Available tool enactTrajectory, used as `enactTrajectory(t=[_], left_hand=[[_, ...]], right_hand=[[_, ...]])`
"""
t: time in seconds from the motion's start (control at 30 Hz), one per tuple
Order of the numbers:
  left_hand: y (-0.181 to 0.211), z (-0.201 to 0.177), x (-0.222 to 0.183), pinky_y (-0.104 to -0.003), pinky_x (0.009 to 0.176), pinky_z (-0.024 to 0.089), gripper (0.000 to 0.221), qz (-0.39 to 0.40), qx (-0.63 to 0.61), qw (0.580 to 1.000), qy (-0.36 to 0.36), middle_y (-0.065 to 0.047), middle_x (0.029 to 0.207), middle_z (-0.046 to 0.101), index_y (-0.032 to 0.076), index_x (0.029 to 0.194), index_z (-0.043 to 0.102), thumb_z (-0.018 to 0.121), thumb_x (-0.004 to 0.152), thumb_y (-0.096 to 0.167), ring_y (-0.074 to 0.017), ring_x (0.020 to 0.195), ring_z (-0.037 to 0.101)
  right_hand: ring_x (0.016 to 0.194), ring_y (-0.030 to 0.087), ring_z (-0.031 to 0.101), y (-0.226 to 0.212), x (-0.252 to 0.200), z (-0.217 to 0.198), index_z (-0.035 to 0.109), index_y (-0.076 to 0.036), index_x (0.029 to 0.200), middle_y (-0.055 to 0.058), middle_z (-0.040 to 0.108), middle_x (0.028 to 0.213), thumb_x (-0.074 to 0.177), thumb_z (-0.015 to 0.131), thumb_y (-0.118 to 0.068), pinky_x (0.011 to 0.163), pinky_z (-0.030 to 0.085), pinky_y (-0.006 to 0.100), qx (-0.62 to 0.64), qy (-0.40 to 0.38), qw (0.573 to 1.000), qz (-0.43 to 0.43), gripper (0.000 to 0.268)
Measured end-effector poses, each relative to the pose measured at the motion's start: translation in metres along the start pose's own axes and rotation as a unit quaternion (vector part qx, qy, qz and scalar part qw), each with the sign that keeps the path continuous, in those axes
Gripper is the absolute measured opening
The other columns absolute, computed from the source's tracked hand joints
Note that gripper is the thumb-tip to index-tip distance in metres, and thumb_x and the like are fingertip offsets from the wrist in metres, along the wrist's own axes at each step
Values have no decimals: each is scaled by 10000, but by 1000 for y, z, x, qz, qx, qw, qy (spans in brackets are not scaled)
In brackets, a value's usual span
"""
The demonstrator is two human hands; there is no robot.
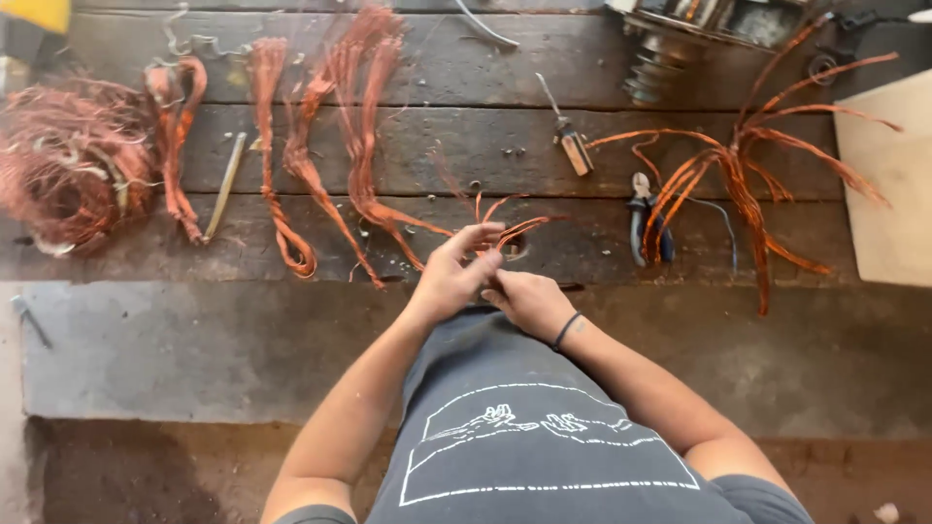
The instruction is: Sorting and organizing copper wire bundles on a workbench
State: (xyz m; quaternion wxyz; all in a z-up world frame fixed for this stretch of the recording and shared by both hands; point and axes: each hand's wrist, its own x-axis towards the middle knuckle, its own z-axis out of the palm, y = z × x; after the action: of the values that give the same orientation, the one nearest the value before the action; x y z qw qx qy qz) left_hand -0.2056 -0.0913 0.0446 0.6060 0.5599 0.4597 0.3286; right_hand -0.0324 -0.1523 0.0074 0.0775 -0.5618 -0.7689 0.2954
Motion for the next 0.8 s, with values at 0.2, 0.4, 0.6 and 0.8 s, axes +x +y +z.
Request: enactTrajectory(t=[0.2,0.4,0.6,0.8], left_hand=[[36,-3,-12,-286,712,587,204,52,-148,987,-26,-50,747,714,87,1120,756,570,1052,138,-115,691,668],[84,-19,-18,-346,687,553,199,214,-76,973,-45,-88,718,661,36,1085,758,585,1034,120,-207,667,612],[80,-24,-11,-345,655,564,155,251,-70,963,-62,-86,752,688,34,1088,748,624,1012,88,-237,697,686],[53,-24,-8,-354,611,541,132,217,-49,971,-82,-99,675,666,60,992,763,637,1009,95,-236,617,648]], right_hand=[[906,380,709,-29,-4,-58,593,-126,955,128,707,855,979,594,-498,742,573,503,89,-9,996,-23,373],[766,158,740,-52,-16,-140,768,-78,1076,20,765,843,913,763,-223,729,603,308,287,247,925,-37,218],[633,128,611,-86,9,-150,796,-44,1030,42,645,789,859,851,-220,565,541,255,295,324,893,-105,251],[600,116,534,-91,18,-142,779,-28,945,55,552,752,898,803,-89,521,465,258,295,321,893,-110,81]])
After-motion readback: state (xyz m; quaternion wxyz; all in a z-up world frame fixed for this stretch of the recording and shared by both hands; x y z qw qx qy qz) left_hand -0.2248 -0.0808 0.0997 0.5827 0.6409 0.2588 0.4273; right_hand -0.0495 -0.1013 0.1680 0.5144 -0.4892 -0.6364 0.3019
